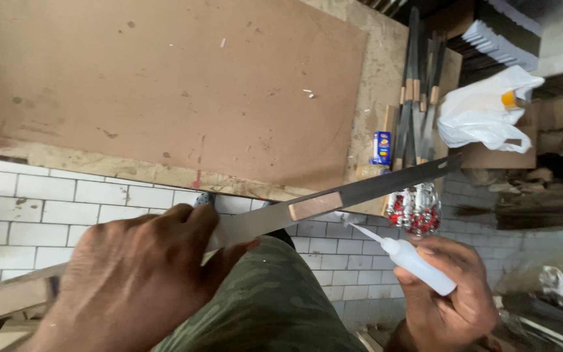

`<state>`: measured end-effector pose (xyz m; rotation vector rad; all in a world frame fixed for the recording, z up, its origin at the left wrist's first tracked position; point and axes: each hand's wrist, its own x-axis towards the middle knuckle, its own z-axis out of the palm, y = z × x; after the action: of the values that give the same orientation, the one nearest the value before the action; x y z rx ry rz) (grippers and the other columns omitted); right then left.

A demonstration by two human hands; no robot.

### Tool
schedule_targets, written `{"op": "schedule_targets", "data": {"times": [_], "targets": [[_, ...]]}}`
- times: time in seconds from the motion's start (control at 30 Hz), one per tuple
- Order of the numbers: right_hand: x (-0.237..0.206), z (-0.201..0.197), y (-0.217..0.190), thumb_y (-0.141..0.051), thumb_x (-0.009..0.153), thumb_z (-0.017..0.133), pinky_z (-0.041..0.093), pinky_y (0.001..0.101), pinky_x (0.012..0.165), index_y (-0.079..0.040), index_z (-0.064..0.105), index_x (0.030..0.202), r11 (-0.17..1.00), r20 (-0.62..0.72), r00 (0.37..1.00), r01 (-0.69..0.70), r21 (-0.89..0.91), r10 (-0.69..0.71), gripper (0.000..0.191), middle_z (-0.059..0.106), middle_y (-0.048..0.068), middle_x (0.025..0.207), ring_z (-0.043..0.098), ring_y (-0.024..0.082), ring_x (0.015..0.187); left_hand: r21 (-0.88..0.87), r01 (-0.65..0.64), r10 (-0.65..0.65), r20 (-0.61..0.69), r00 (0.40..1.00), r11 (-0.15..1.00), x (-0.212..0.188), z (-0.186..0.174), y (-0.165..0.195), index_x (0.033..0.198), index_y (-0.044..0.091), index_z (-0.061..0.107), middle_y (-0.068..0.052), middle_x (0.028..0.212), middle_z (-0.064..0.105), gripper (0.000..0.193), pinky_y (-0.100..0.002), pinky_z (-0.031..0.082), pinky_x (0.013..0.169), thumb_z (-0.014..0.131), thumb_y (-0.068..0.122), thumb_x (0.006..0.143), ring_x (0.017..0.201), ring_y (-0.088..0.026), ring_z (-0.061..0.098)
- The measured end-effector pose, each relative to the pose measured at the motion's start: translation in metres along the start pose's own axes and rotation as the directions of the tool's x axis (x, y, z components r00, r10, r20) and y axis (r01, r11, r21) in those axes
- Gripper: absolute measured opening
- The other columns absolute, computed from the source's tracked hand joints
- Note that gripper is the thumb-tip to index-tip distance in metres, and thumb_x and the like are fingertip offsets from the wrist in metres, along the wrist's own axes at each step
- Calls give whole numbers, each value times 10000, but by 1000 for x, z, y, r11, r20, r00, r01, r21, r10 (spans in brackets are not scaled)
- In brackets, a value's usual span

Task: The person applies glue from a small bottle to the tang of multiple decorative swords and places them on a workbench. The person handles each sword one at a time, applies adhesive, and sets it down among other similar swords.

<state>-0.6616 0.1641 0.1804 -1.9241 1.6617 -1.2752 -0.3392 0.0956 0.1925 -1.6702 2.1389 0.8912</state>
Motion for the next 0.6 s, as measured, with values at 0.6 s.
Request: {"op": "schedule_targets", "data": {"times": [0.6], "targets": [[-11, 62, -38, -45, 787, 895, 663, 324, 840, -54, 684, 1217, 857, 307, 906, 389, -337, -291, 480, 610, 129, 1181, 731, 227, 992, 230, -77, 156, -347, 925, 970, -2, 30, 19, 760, 140, 538, 36, 577, 515, 489, -305, 472, 414, 601, 550, 1019, 490, -86, 585]]}}
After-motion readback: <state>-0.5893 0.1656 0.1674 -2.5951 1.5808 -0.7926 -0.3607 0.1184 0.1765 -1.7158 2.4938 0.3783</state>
